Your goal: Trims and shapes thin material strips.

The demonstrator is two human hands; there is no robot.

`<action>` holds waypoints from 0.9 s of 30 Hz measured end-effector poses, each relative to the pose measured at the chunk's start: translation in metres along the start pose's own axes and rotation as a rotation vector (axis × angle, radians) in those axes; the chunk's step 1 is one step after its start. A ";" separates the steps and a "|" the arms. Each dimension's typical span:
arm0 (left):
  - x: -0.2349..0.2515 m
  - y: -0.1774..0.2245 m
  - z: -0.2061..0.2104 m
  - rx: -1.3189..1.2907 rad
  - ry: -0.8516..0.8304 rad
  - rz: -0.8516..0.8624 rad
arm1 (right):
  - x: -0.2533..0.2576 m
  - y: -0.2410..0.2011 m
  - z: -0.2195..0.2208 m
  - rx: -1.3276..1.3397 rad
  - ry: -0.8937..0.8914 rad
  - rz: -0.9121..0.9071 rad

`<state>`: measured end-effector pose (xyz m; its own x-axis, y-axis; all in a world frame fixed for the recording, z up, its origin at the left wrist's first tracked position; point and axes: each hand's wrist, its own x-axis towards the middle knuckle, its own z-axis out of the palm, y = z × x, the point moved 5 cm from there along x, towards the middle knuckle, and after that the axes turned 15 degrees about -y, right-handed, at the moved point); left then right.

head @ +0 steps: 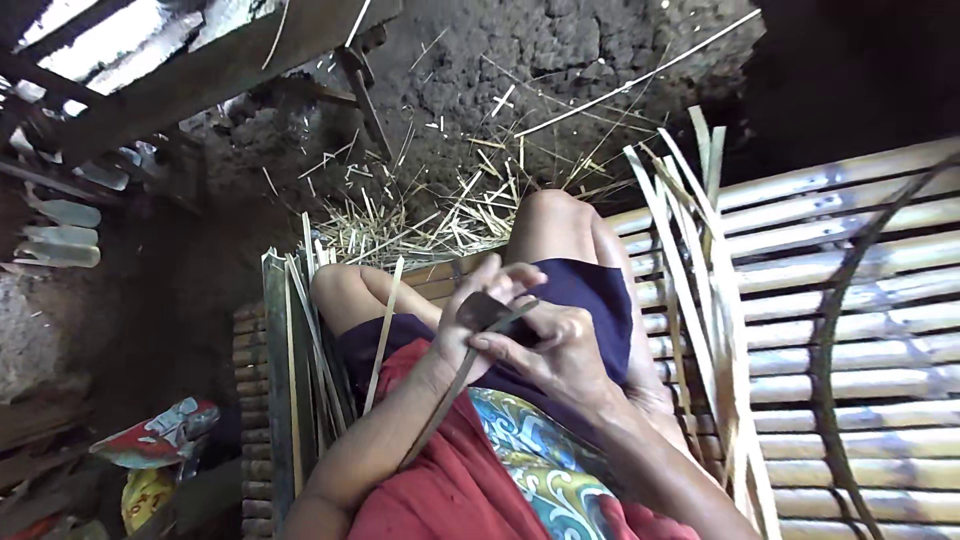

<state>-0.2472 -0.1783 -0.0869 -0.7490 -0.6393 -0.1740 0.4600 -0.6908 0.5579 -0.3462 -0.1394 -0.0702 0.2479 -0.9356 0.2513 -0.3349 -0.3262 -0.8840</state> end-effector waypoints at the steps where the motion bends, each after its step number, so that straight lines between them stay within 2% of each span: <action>1: -0.002 0.000 -0.010 0.009 0.211 0.016 | -0.002 -0.001 0.003 0.011 -0.002 -0.005; 2: -0.002 0.002 -0.020 0.014 0.421 0.008 | -0.005 -0.004 0.007 0.029 -0.016 -0.024; 3: -0.002 0.005 -0.027 -0.020 0.537 0.011 | -0.007 -0.008 0.012 0.038 -0.033 -0.054; 4: 0.001 0.009 -0.029 -0.054 0.557 0.026 | -0.007 -0.012 0.016 0.020 -0.041 -0.084; 5: 0.006 0.012 -0.027 -0.065 0.467 0.047 | -0.005 -0.014 0.017 -0.019 -0.033 -0.108; 7: 0.016 0.015 -0.014 -0.058 0.002 0.045 | 0.002 -0.011 0.008 -0.100 0.025 -0.123; 8: 0.018 0.016 -0.006 -0.027 -0.179 0.057 | 0.007 -0.009 -0.001 -0.132 0.062 -0.109; 9: 0.017 0.017 0.000 0.027 -0.227 0.083 | 0.012 -0.007 -0.012 -0.152 0.098 -0.088; 10: 0.015 0.017 0.001 0.051 -0.133 0.107 | 0.016 -0.005 -0.019 -0.160 0.116 -0.065; 13: 0.006 0.020 -0.019 0.074 0.367 0.129 | 0.015 -0.002 -0.008 -0.115 0.106 -0.056; 14: 0.006 0.024 -0.030 0.035 0.476 0.129 | 0.011 -0.004 0.004 -0.096 0.071 -0.082; 15: 0.007 0.027 -0.037 -0.001 0.505 0.143 | 0.007 -0.006 0.014 -0.096 0.033 -0.114; 17: 0.012 0.030 -0.035 0.015 0.329 0.152 | 0.004 -0.009 0.023 -0.150 0.004 -0.153; 19: 0.017 0.027 -0.021 0.028 0.018 0.151 | 0.012 -0.002 0.008 -0.169 0.044 -0.117; 20: 0.018 0.024 -0.016 0.055 -0.080 0.150 | 0.017 0.003 -0.004 -0.169 0.089 -0.077; 21: 0.017 0.021 -0.013 0.075 -0.080 0.150 | 0.022 0.008 -0.016 -0.174 0.130 -0.031; 23: 0.015 0.015 -0.020 0.064 0.121 0.188 | 0.027 0.014 -0.020 -0.176 0.142 0.010; 26: 0.008 0.021 -0.048 -0.057 0.520 0.239 | 0.014 0.005 0.015 -0.106 -0.001 -0.041; 27: 0.007 0.024 -0.055 -0.099 0.549 0.264 | 0.009 0.002 0.027 -0.115 -0.042 -0.072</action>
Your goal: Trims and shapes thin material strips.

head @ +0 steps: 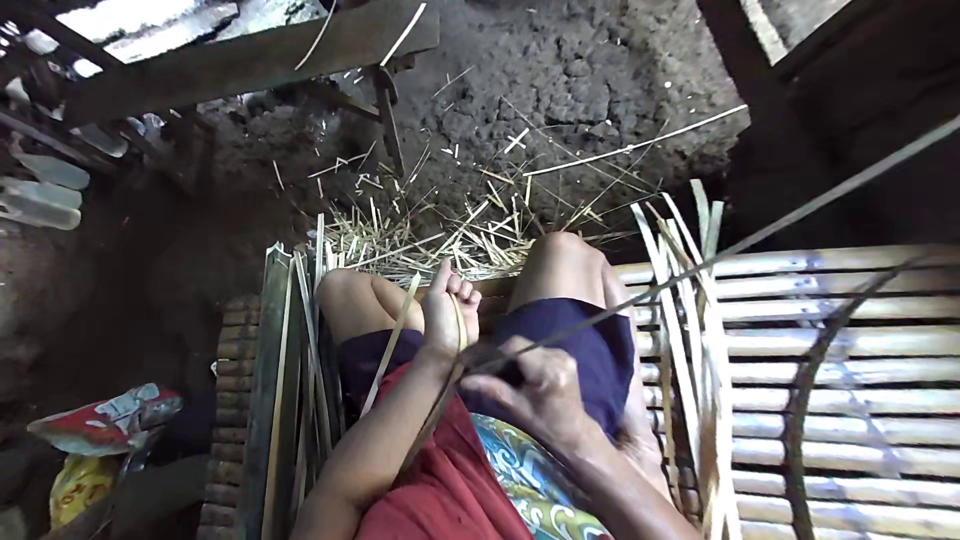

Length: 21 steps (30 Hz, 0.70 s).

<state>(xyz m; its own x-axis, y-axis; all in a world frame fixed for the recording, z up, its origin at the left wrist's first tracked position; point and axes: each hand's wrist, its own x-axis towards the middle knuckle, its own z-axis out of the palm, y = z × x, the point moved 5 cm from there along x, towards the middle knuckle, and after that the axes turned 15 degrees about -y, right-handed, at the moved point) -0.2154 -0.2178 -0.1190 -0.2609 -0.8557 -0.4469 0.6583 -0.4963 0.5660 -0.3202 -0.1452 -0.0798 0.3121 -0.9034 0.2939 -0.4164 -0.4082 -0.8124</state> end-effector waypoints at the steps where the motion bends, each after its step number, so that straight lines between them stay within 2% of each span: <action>1: 0.002 0.003 -0.001 -0.006 -0.040 0.001 | -0.001 -0.003 0.006 -0.027 -0.018 -0.028; 5: -0.005 0.000 0.015 0.163 -0.513 -0.048 | 0.017 0.014 -0.021 -0.103 0.065 0.036; 7: -0.013 -0.002 0.017 0.198 -0.456 -0.043 | 0.024 0.023 -0.030 -0.062 0.104 0.076; 10: -0.005 0.008 -0.002 0.107 -0.101 0.047 | 0.013 0.010 -0.003 0.025 -0.023 0.028; 12: 0.000 0.016 -0.013 0.020 0.018 0.079 | 0.004 -0.004 0.021 0.011 -0.111 -0.064; 13: -0.001 0.018 -0.013 0.026 -0.042 0.063 | 0.004 -0.007 0.024 -0.013 -0.121 -0.098; 14: -0.004 0.018 -0.010 0.058 -0.179 0.029 | 0.007 -0.006 0.022 -0.037 -0.115 -0.105; 16: -0.013 0.013 -0.001 0.147 -0.442 -0.011 | 0.019 0.004 0.004 -0.057 -0.057 -0.042; 17: -0.017 0.010 0.003 0.157 -0.497 -0.003 | 0.025 0.011 -0.006 -0.060 -0.008 -0.008; 19: -0.023 0.010 0.004 0.133 -0.388 0.044 | 0.029 0.019 -0.013 -0.062 0.036 0.028; 21: -0.019 0.018 -0.007 0.105 -0.159 0.108 | 0.021 0.011 0.004 -0.019 -0.043 0.009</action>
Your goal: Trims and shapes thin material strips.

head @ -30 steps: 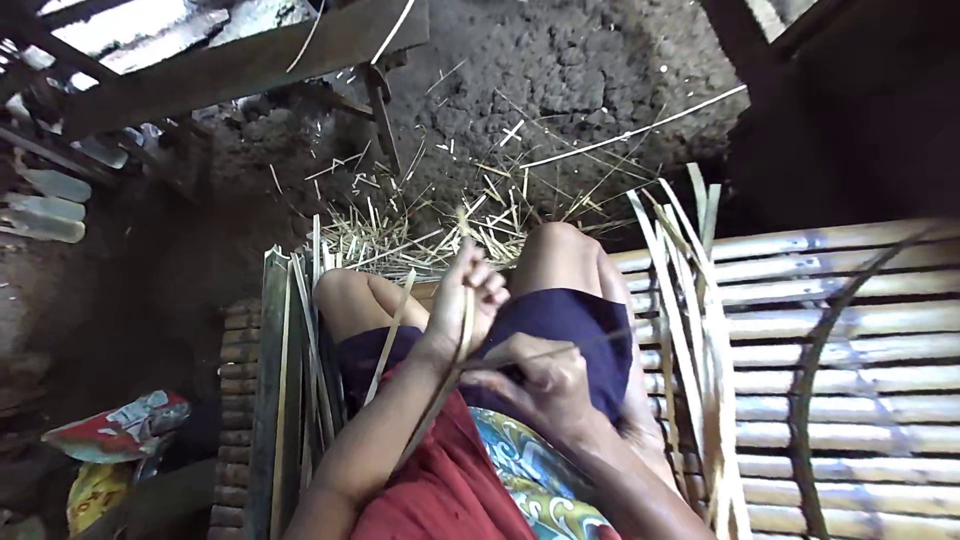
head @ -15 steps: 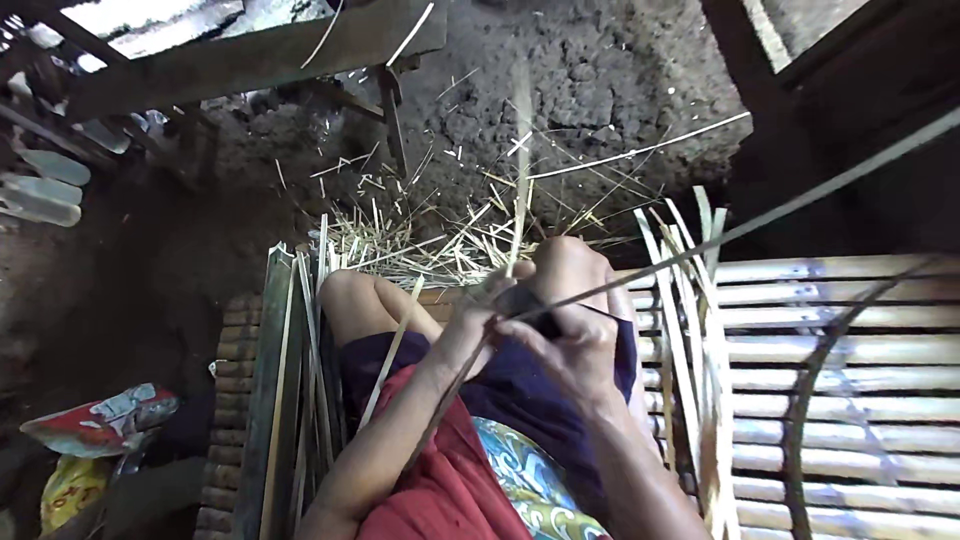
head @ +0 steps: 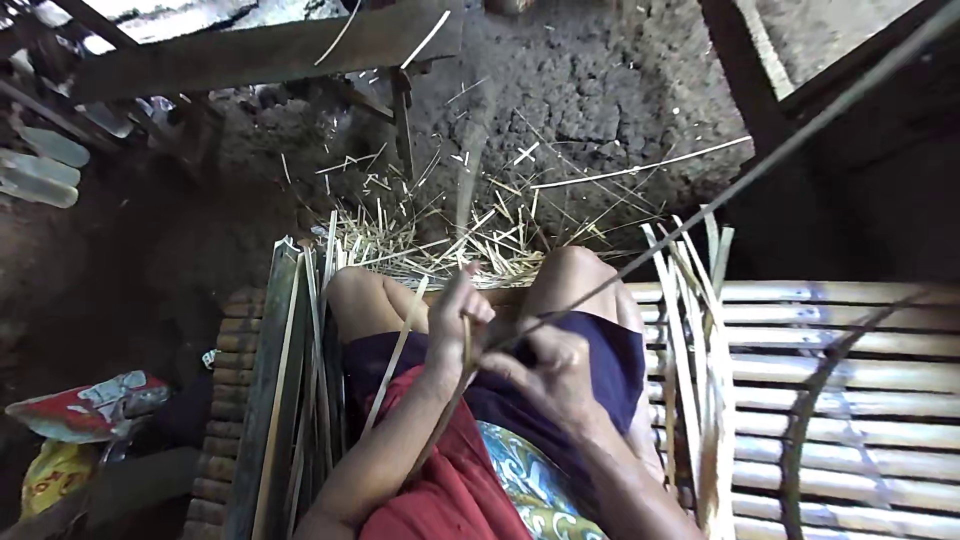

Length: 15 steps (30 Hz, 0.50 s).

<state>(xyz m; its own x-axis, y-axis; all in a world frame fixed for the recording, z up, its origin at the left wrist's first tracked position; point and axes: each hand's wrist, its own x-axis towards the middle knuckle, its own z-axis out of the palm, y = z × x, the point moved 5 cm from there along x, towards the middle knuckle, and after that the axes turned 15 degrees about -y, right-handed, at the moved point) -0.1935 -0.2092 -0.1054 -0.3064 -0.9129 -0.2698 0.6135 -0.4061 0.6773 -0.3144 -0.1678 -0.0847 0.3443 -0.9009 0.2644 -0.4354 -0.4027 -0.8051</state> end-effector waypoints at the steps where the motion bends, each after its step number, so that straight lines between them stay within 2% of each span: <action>1: 0.001 0.004 -0.008 -0.021 0.109 0.016 | -0.007 -0.008 0.013 0.018 -0.050 -0.038; 3: 0.004 0.013 -0.019 -0.059 0.188 0.069 | -0.017 -0.022 0.032 0.006 -0.109 -0.147; 4: 0.004 0.015 -0.022 -0.049 0.128 0.081 | -0.017 -0.024 0.033 -0.005 -0.116 -0.174; 7: -0.001 0.010 -0.010 0.038 -0.213 0.033 | 0.001 -0.010 0.011 -0.020 -0.047 -0.106; 9: -0.007 0.003 0.003 0.007 -0.304 -0.013 | 0.012 0.002 -0.006 -0.036 0.031 -0.054; 12: -0.003 0.007 -0.007 -0.065 -0.130 0.042 | 0.005 -0.002 0.008 -0.002 -0.026 -0.024; 15: 0.003 0.015 -0.020 -0.146 -0.021 0.112 | -0.015 -0.023 0.039 0.008 -0.136 -0.127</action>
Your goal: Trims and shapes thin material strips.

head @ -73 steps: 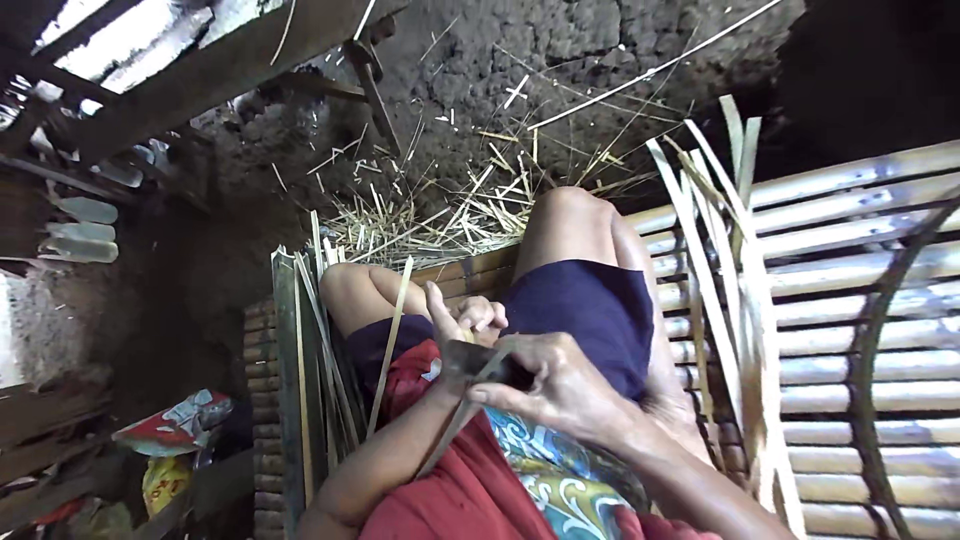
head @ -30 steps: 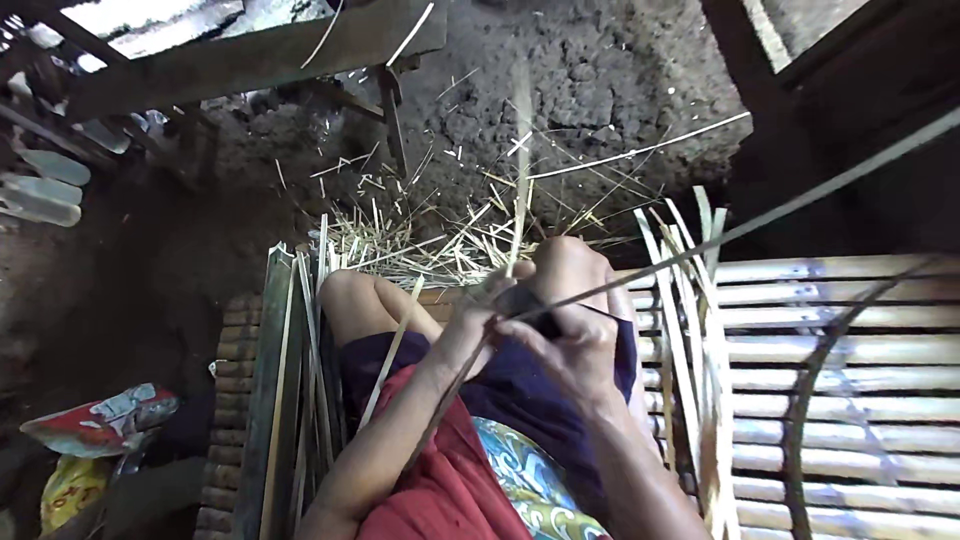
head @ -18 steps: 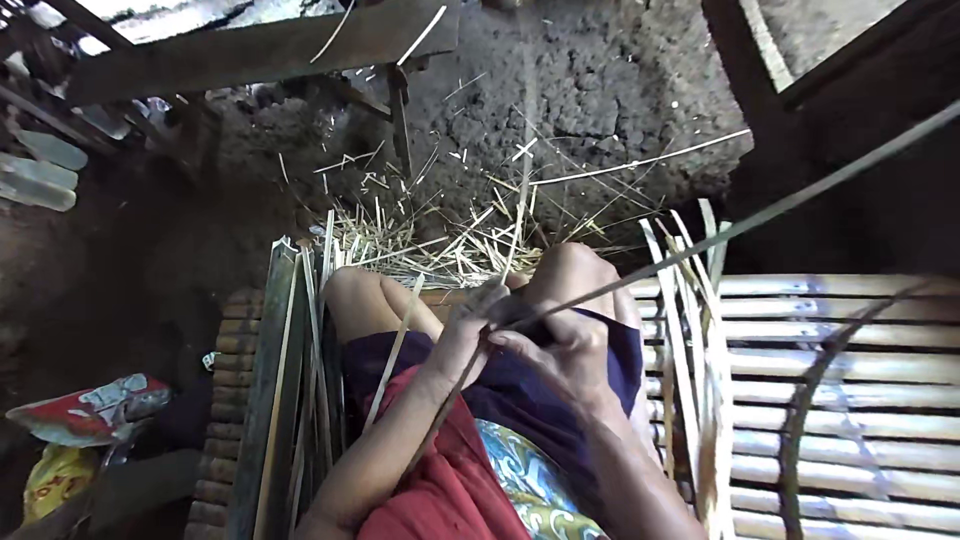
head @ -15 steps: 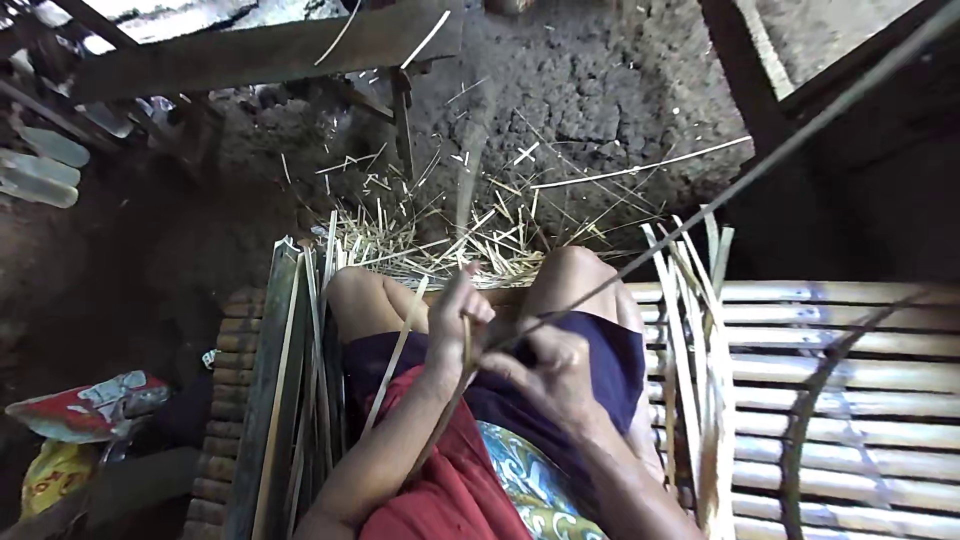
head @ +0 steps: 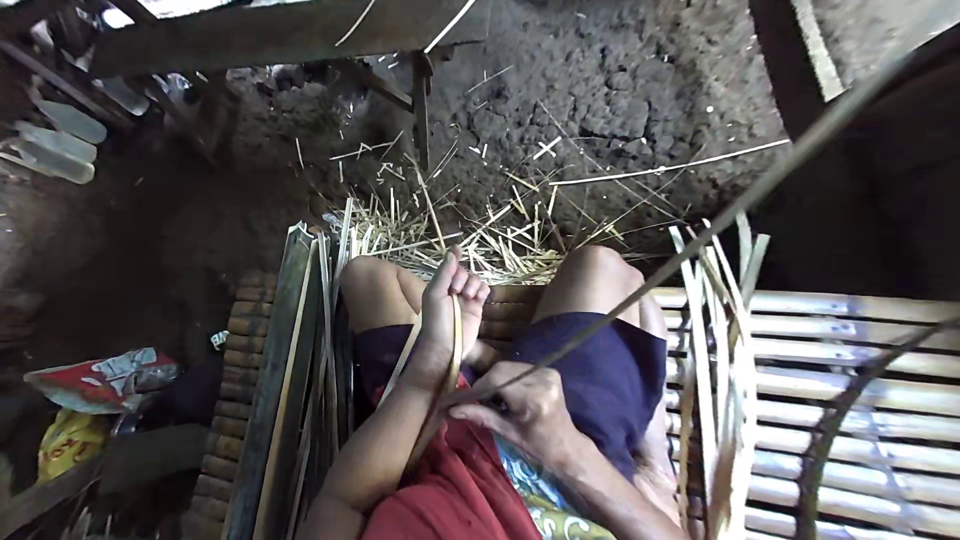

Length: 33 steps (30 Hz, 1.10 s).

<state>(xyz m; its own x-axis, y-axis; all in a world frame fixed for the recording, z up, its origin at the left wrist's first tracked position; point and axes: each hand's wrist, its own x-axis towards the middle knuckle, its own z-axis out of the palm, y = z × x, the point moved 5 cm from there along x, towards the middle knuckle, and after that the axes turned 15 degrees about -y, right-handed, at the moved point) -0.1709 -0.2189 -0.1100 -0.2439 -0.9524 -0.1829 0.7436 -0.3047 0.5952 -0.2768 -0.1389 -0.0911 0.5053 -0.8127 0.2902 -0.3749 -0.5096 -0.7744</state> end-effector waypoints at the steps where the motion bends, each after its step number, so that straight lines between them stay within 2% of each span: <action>1: -0.002 0.000 0.000 0.015 -0.016 0.002 | 0.000 -0.002 0.002 -0.021 -0.005 -0.019; 3: -0.008 -0.005 0.003 0.070 -0.145 -0.061 | 0.007 0.008 -0.012 -0.050 0.031 0.038; 5: -0.015 -0.014 0.008 0.084 -0.202 -0.150 | 0.016 0.024 -0.034 -0.062 0.098 0.132; 8: -0.019 -0.018 0.007 0.034 -0.046 -0.167 | 0.016 0.032 -0.032 0.011 0.085 0.193; 12: -0.008 -0.007 -0.006 -0.036 0.081 -0.039 | -0.004 0.003 0.007 0.049 -0.035 0.076; 13: -0.009 -0.006 -0.005 -0.013 0.055 -0.047 | -0.004 0.001 0.009 0.021 -0.035 0.056; 16: -0.019 -0.013 0.001 0.106 -0.202 -0.172 | 0.006 0.015 -0.016 -0.025 0.022 0.141; 17: -0.025 -0.015 0.004 0.096 -0.192 -0.200 | 0.010 0.021 -0.024 -0.021 0.051 0.178; 20: -0.029 -0.017 -0.008 -0.016 0.063 -0.181 | 0.007 0.022 -0.019 0.077 0.002 0.231; 23: -0.023 -0.014 -0.029 -0.161 0.165 -0.078 | -0.005 0.000 0.006 0.065 -0.079 0.134; 27: -0.057 -0.010 -0.021 0.002 -0.040 -0.167 | -0.004 -0.001 0.002 0.018 -0.077 0.152; 30: -0.090 -0.008 -0.015 -0.023 0.061 -0.139 | -0.009 -0.006 0.005 0.112 -0.136 0.203; 33: -0.085 -0.001 -0.025 -0.131 0.137 -0.039 | -0.024 -0.026 0.022 0.120 -0.266 0.112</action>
<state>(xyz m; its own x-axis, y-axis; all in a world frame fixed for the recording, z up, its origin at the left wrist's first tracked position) -0.1354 -0.1380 -0.1148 -0.1933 -0.9295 -0.3141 0.8121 -0.3312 0.4804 -0.2619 -0.1004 -0.0902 0.6574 -0.7516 0.0542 -0.3534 -0.3710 -0.8587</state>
